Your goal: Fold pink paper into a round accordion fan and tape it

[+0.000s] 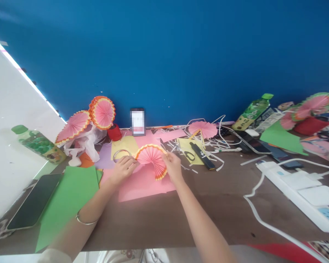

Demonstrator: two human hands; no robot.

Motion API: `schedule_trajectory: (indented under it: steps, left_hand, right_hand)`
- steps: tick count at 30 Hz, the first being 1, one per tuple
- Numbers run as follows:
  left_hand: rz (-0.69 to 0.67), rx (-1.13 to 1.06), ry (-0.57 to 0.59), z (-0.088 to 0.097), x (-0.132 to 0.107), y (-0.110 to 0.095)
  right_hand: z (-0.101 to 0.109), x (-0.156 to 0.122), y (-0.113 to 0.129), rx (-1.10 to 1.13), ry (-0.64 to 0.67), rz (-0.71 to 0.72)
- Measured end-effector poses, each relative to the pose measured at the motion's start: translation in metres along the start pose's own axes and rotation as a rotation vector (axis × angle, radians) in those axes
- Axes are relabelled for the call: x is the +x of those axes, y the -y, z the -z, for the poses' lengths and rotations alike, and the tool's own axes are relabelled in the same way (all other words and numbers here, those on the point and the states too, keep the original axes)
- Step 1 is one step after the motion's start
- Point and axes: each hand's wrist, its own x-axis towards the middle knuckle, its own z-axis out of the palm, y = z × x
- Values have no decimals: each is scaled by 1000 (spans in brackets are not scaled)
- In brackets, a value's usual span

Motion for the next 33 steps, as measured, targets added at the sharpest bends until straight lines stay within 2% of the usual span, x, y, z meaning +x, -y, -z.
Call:
schedule_trajectory:
  steps: [5,10,16,19,24,30,33]
  left_hand:
    - [146,-88,-121,-8,-6,1]
    - [308,-391,-108,-18,-13,3]
    - [495,-531,-130,-18,-12,0]
    - [532,-585,-112,-15,-10,-2]
    - [508,-526,-104,-13,-9,-2]
    - [196,-214,-178,-15,-9,2]
    - [144,-138,-199,-11,-5,2]
  right_hand:
    - [-1,-1,0,8,19,-7]
    - [-1,0,-1,6,38,-14]
    - [-2,-1,-2,25,17,-5]
    - [-2,-1,-2,43,19,7]
    - [-2,-1,0,45,25,0]
    - [-2,-2,2,21,7,6]
    - [-2,-2,2,14,9,13]
